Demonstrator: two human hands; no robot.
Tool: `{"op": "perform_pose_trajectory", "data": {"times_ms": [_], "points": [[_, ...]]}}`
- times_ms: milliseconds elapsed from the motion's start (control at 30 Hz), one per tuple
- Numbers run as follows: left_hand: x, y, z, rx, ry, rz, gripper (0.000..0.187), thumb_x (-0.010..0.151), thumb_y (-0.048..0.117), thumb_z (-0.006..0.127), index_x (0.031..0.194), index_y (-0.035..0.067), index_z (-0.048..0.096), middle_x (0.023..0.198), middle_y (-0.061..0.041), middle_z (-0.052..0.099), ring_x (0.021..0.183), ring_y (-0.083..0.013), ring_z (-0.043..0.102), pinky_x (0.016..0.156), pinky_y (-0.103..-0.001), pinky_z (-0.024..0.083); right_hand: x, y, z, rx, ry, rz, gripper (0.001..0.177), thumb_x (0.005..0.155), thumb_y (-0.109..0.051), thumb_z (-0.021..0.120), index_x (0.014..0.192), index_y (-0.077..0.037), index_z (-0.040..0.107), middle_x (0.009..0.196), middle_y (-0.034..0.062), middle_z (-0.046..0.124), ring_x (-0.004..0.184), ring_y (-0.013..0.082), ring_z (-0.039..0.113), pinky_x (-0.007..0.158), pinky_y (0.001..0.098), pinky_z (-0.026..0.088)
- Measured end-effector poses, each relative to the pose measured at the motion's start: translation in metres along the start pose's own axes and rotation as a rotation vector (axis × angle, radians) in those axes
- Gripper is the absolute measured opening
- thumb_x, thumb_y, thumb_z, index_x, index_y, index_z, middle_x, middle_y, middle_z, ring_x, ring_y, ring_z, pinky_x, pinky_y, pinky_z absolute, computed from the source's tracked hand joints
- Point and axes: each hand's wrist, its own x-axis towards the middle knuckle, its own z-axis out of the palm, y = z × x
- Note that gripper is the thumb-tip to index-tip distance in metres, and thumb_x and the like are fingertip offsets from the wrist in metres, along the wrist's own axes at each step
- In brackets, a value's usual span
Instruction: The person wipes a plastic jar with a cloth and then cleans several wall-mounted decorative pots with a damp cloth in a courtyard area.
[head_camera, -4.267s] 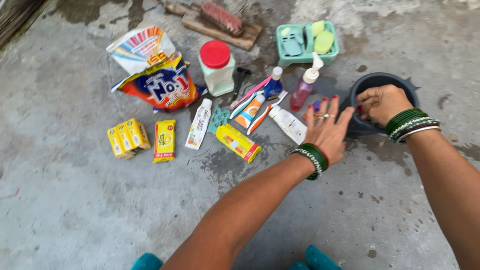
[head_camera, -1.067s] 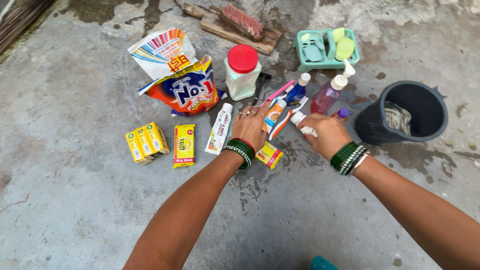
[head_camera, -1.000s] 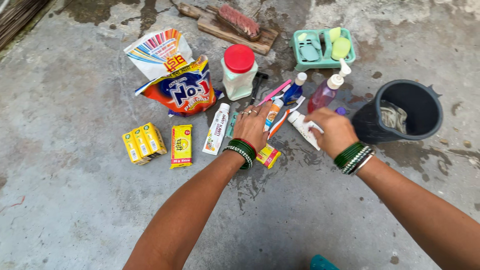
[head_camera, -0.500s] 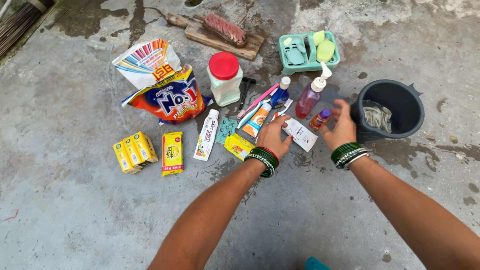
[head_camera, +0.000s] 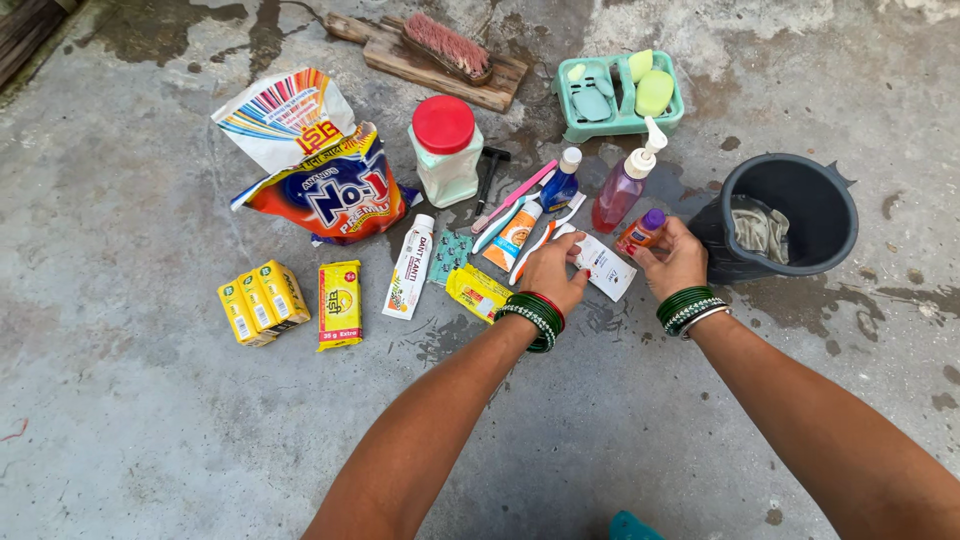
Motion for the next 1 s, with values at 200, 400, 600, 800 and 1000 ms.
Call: {"op": "perform_pose_trajectory", "data": {"times_ms": [200, 400, 600, 800, 1000], "points": [[0.000, -0.012, -0.010, 0.019, 0.063, 0.081, 0.064, 0.078, 0.005, 0.075, 0.139, 0.004, 0.055, 0.115, -0.017, 0.072, 0.106, -0.0280, 0.071, 0.094, -0.039, 0.055, -0.005, -0.027, 0.011, 0.092, -0.090, -0.085, 0.029, 0.086, 0.006, 0.074, 0.111, -0.002, 0.060, 0.107, 0.0080, 0.076, 0.101, 0.0144, 0.073, 0.086, 0.0307, 0.059], [-0.003, -0.010, -0.030, -0.037, 0.136, 0.117, 0.059, 0.080, 0.005, 0.075, 0.137, 0.005, 0.058, 0.114, -0.020, 0.072, 0.107, -0.0308, 0.071, 0.093, -0.041, 0.055, -0.008, -0.052, 0.030, 0.222, -0.284, -0.219, 0.029, 0.088, 0.001, 0.075, 0.114, -0.002, 0.062, 0.105, 0.0068, 0.075, 0.099, 0.0139, 0.071, 0.087, 0.0313, 0.059], [-0.011, 0.004, -0.071, -0.076, 0.141, 0.096, 0.043, 0.088, 0.006, 0.067, 0.130, 0.005, 0.062, 0.110, -0.017, 0.075, 0.097, -0.0304, 0.073, 0.086, -0.040, 0.058, -0.009, -0.094, 0.046, 0.318, -0.398, -0.214, 0.041, 0.090, 0.000, 0.070, 0.128, -0.003, 0.057, 0.116, 0.0062, 0.070, 0.110, 0.0142, 0.066, 0.091, 0.0327, 0.057], [-0.001, 0.000, -0.096, -0.249, 0.223, 0.224, 0.032, 0.094, 0.004, 0.063, 0.126, 0.004, 0.062, 0.108, -0.015, 0.071, 0.097, -0.0253, 0.075, 0.084, -0.035, 0.063, 0.003, -0.118, 0.073, 0.460, -0.418, -0.086, 0.040, 0.092, -0.002, 0.067, 0.130, -0.003, 0.054, 0.121, 0.0056, 0.067, 0.109, 0.0148, 0.067, 0.091, 0.0349, 0.060], [0.015, -0.002, -0.108, -0.216, 0.330, 0.181, 0.031, 0.095, 0.008, 0.063, 0.126, 0.001, 0.062, 0.108, -0.017, 0.067, 0.099, -0.0268, 0.070, 0.075, -0.037, 0.061, 0.025, -0.115, 0.101, 0.440, -0.368, -0.177, 0.037, 0.095, 0.002, 0.066, 0.131, -0.001, 0.055, 0.120, 0.0076, 0.069, 0.110, 0.0145, 0.067, 0.096, 0.0312, 0.055]]}}
